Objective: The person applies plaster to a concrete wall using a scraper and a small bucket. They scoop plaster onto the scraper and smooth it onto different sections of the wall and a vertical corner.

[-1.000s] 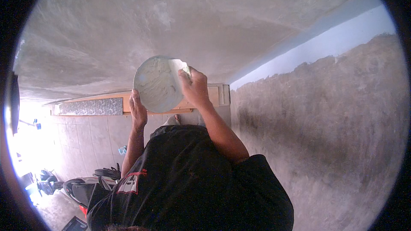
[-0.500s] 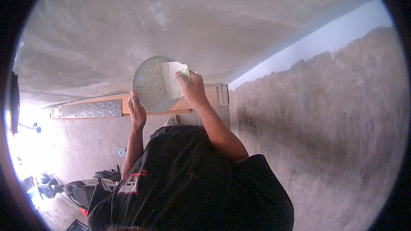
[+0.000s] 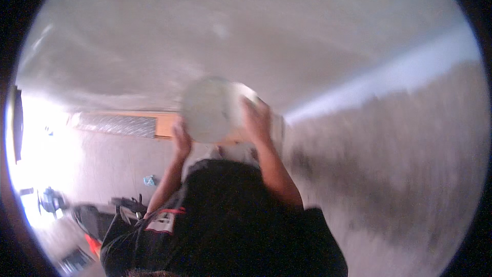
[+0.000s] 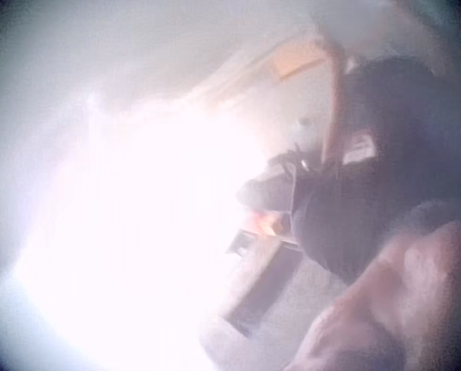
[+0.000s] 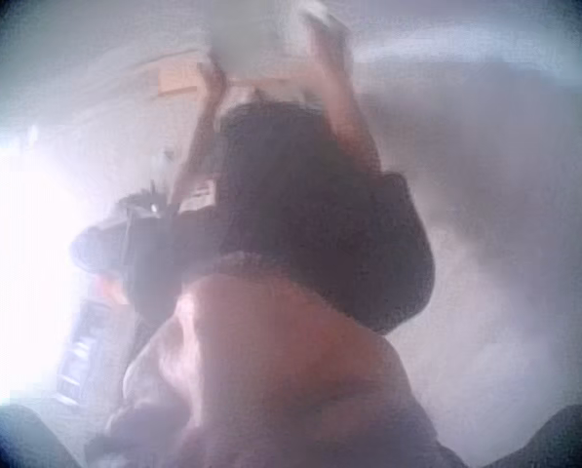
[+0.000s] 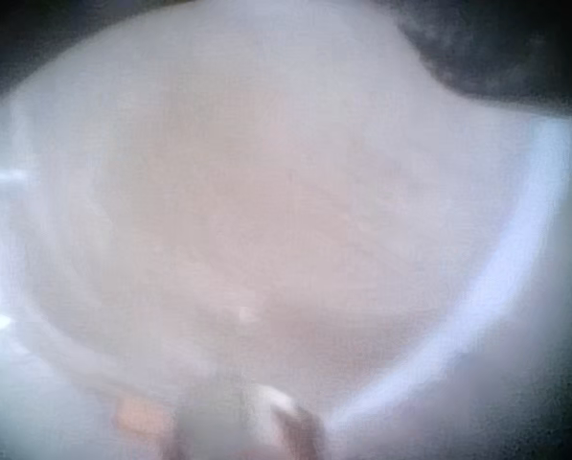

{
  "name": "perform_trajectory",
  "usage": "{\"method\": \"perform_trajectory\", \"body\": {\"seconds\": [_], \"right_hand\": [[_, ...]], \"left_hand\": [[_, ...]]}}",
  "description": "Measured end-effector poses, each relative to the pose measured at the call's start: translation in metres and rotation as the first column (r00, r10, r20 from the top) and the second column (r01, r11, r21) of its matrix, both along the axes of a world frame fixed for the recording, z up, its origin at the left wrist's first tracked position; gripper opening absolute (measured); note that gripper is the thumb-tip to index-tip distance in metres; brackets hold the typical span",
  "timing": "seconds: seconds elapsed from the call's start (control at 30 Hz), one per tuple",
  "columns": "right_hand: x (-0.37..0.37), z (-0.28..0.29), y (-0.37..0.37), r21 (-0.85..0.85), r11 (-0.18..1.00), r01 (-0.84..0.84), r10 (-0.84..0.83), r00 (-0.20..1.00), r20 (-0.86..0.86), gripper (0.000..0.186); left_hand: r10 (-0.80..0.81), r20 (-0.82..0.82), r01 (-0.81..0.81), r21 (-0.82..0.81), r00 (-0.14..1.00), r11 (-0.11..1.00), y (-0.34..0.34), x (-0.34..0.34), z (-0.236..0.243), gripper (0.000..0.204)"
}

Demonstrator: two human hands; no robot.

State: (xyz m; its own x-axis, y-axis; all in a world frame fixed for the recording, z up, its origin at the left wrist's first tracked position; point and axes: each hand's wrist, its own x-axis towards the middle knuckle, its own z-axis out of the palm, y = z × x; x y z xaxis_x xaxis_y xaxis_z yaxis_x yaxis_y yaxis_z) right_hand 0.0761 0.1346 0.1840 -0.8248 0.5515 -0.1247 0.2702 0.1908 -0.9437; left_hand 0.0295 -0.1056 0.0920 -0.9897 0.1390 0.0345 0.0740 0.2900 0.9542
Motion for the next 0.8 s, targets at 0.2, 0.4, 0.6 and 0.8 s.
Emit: {"method": "perform_trajectory", "body": {"seconds": [0.2,0.4,0.6,0.8], "right_hand": [[0.007,0.026,-0.002,-0.337,0.938,0.084,-0.104,0.994,-0.040,0.032],[-0.007,0.027,-0.010,-0.500,0.865,-0.048,-0.031,0.989,-0.148,0.034],[-0.015,0.025,-0.008,-0.405,0.911,-0.083,0.019,0.987,-0.159,0.033],[-0.018,0.035,-0.019,-0.259,0.965,-0.038,0.005,0.992,-0.125,0.033]], "left_hand": [[0.052,0.009,-0.050,-0.133,0.999,0.990,0.033,0.016,0.049,0.046],[0.003,-0.008,-0.003,0.057,1.000,0.998,0.024,0.026,0.096,0.042],[0.049,-0.005,-0.048,0.088,0.999,0.995,0.018,0.019,0.097,0.043],[0.036,0.050,-0.037,0.012,0.998,0.999,0.018,0.023,0.114,0.041]]}}
